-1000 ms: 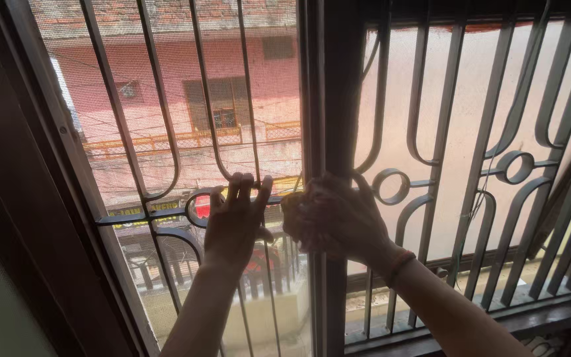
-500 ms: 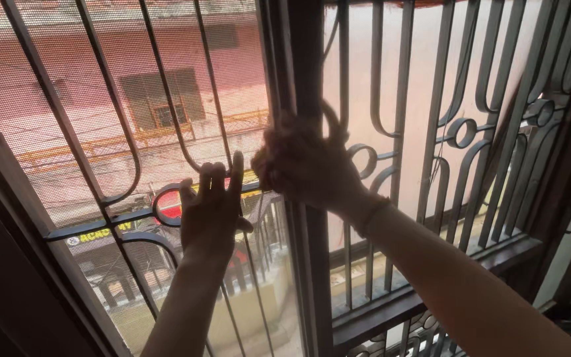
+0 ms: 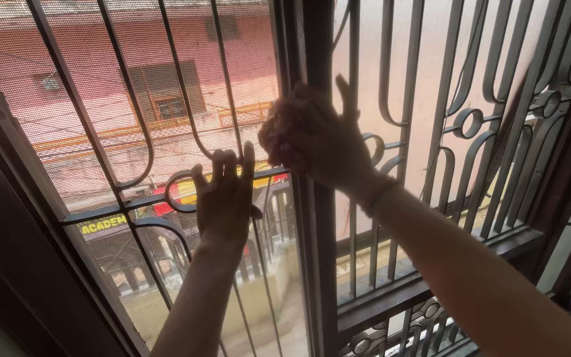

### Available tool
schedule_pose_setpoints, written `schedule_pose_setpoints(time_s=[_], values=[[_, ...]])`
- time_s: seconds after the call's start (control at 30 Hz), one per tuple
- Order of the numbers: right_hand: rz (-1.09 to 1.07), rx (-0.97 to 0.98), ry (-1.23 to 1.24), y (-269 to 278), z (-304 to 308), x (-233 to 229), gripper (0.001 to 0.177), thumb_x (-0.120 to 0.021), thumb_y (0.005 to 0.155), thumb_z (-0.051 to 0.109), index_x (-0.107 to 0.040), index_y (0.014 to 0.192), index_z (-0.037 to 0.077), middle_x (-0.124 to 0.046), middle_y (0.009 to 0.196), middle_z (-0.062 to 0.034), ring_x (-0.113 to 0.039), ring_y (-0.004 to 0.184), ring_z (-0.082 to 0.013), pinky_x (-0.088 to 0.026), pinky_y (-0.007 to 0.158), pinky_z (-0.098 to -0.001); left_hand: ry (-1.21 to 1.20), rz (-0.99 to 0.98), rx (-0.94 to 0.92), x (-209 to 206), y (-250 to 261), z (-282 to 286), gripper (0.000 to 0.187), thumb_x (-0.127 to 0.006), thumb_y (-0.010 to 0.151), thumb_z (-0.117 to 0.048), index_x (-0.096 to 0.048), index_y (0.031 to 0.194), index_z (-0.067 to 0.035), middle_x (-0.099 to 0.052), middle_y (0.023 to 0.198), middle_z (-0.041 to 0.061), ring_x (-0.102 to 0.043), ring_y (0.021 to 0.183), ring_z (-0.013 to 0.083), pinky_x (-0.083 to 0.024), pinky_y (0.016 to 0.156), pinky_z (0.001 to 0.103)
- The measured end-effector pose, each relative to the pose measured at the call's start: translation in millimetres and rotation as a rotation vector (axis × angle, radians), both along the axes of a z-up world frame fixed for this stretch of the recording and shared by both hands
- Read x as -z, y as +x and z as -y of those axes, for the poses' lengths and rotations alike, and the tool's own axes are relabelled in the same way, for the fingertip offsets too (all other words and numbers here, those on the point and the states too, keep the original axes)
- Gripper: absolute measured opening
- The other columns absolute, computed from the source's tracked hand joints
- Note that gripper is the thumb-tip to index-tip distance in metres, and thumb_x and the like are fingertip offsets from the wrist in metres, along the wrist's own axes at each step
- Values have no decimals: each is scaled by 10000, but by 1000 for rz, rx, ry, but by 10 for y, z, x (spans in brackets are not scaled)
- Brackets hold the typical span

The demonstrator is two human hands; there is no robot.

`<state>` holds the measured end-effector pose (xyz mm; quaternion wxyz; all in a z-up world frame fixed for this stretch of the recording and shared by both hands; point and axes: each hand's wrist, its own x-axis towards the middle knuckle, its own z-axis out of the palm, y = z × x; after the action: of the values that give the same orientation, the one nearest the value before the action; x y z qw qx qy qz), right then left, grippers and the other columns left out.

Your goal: The person wipes a window screen and metal grille with a cloth, moving the cloth across the surface in repeated strokes. The person cleans the vertical bars and the mesh area of the window.

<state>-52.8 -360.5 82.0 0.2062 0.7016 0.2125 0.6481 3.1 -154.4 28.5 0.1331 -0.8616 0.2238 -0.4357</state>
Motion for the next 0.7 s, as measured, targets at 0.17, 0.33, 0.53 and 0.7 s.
schedule_pose_setpoints(time_s=[0.17, 0.33, 0.53, 0.7], values=[[-148, -63, -119, -108, -32, 647, 284, -696, 1006, 547, -645, 1013, 268, -581, 1252, 50, -510, 1364, -230, -145, 1266, -646, -17, -22, 10, -6, 2, 1, 1382, -874, 559, -667, -162, 1600, -104, -394, 1425, 160, -327, 1366, 315, -382, 1078, 592], [-307, -26, -304, -73, 148, 530, 325, -659, 1001, 560, -618, 911, 250, -583, 1182, 9, -503, 1334, -222, -148, 1215, -705, -14, 38, 13, 20, -2, 18, 1315, -896, 591, -598, -218, 1610, -117, -406, 1390, 118, -346, 1358, 277, -406, 1067, 566], [-193, -345, 166, -30, 184, -58, 382, -645, 983, 489, -612, 1281, 252, -575, 1380, 7, -497, 1371, -207, -211, 1190, -589, -56, -12, 32, 53, 47, 51, 1301, -895, 576, -624, -239, 1593, -147, -417, 1369, 122, -366, 1324, 286, -401, 1088, 562], [-216, -467, 328, -149, -68, 473, 399, -643, 984, 372, -527, 1321, 194, -571, 1328, -28, -549, 1258, -212, -346, 1067, -504, -100, 27, 81, 57, 45, 77, 1263, -915, 551, -566, -290, 1562, -140, -438, 1380, 117, -366, 1347, 280, -390, 1102, 559]])
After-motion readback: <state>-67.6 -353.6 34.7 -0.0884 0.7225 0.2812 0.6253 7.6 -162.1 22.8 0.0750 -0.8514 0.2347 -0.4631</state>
